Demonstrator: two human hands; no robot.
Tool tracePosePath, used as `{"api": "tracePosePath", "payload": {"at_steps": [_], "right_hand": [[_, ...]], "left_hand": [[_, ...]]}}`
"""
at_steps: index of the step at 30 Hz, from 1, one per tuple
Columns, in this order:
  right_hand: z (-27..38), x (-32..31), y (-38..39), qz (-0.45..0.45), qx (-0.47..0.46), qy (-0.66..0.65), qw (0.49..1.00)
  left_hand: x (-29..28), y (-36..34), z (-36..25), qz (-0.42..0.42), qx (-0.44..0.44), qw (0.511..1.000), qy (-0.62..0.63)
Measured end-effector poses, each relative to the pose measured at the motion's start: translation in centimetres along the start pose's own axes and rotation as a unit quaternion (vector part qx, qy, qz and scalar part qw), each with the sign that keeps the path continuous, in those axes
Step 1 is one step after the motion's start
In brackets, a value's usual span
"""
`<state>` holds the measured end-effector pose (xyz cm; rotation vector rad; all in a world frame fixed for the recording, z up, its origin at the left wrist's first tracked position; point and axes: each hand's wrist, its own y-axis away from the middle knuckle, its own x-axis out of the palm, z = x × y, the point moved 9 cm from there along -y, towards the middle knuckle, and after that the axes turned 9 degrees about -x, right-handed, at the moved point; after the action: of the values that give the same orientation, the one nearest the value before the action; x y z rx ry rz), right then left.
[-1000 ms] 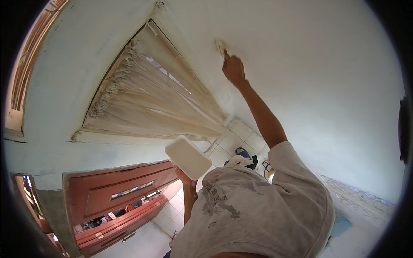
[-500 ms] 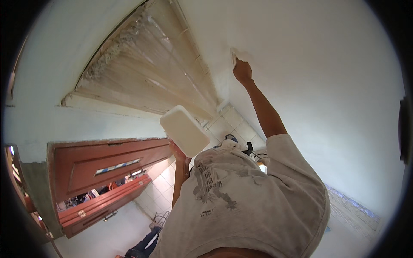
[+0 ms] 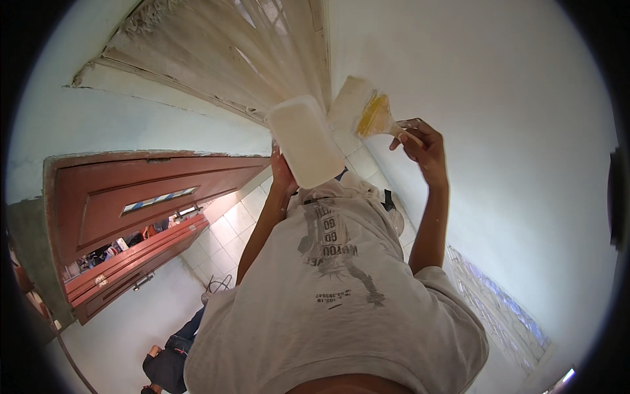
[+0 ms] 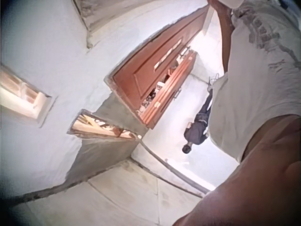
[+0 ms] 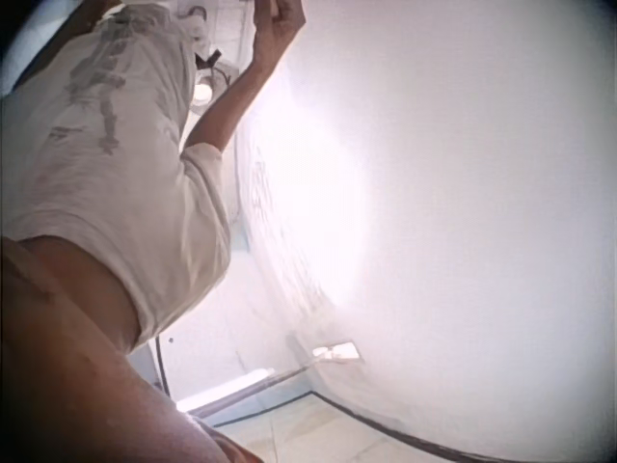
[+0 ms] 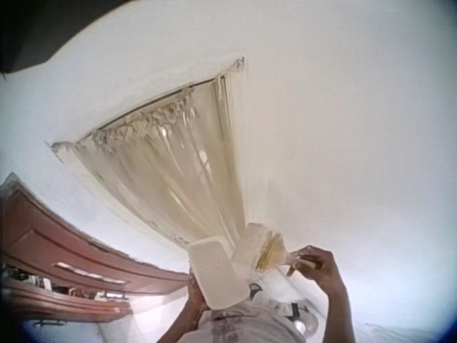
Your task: The person paints a white ceiling above a window using a brush, dipping the brush into a small white container of paint held in their left hand.
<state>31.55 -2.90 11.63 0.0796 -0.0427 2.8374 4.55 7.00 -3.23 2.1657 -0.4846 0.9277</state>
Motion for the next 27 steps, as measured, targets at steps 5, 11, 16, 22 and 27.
{"api": "tracePosePath", "payload": {"at_steps": [5, 11, 16, 22, 27], "right_hand": [[6.9, 2.5, 1.4, 0.095, 0.007, 0.247, 0.964], [6.3, 5.2, 1.6, 0.099, 0.053, 0.371, 0.922], [4.4, 5.3, 2.2, 0.104, 0.033, 0.459, 0.882], [5.8, 5.5, 3.9, 0.078, 0.084, 0.454, 0.884], [4.0, 7.7, 4.3, 0.104, 0.051, 0.514, 0.85]], "left_hand": [[2.8, -2.4, 3.6, 0.098, -0.112, 0.989, 0.026], [7.4, -1.9, 5.9, 0.168, -0.162, 0.972, 0.004], [7.9, -1.2, 6.3, 0.155, -0.13, 0.975, -0.094], [9.3, 0.5, 6.0, 0.226, -0.143, 0.963, -0.024], [8.7, 0.9, 6.4, 0.199, -0.139, 0.968, -0.066]]}}
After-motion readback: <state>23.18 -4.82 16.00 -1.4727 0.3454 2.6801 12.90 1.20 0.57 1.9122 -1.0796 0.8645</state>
